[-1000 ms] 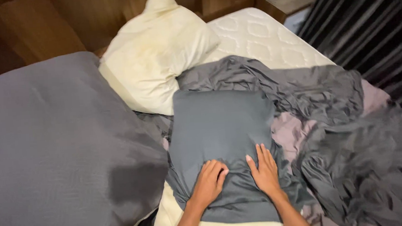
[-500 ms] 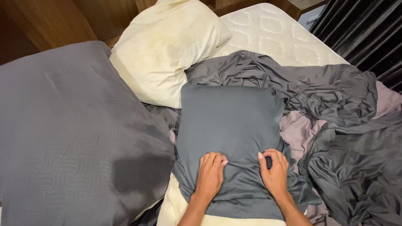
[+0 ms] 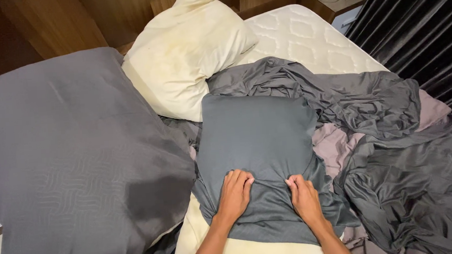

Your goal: The person lies on a bed and puts a gray pillowcase onto a white pillow. They insert the pillow into the case, pull the fabric over the corners, and smooth the surface.

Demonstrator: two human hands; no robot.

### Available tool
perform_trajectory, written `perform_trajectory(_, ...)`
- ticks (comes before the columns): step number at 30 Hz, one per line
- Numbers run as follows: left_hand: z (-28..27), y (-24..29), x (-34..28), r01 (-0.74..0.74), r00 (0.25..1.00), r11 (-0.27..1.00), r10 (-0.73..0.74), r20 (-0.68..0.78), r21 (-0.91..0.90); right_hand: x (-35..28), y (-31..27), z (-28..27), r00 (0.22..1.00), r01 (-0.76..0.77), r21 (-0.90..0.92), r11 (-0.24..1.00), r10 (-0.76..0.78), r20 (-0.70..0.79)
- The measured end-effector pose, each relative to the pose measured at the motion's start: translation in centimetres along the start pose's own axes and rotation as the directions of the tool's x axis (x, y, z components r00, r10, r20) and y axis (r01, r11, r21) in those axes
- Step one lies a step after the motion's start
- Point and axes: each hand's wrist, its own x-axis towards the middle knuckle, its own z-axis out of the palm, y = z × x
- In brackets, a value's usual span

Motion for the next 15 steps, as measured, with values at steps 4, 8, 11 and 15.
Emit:
perform_trajectory(4,-0.9,1.7,0.0,-0.025,1.000,1.000,0.025,-0.019,0.005,-0.5,0.0,-0.3,0.998,-0.046,0.027,0.999,0.045,0.044)
perform_trajectory(8,-1.5,2.8,-0.1,-0.106,0.993,0.994,0.106,-0.045,0.017,-0.6,0.5,-0.3,0.998,-0.037,0.065,0.997,0.034,0.045)
perform_trajectory(11,-0.6,1.6,-0.7,-0.153,0.987,0.988,0.154,-0.036,0.033,-0.9,1.3,0.1,0.999,-0.021,0.089,0.996,0.018,0.042)
perform_trajectory(15,0.2,1.0,-0.8,-0.116,0.993,0.992,0.114,0.036,0.045,-1.8,1.0,-0.2,0.998,0.039,0.129,0.991,-0.034,-0.043)
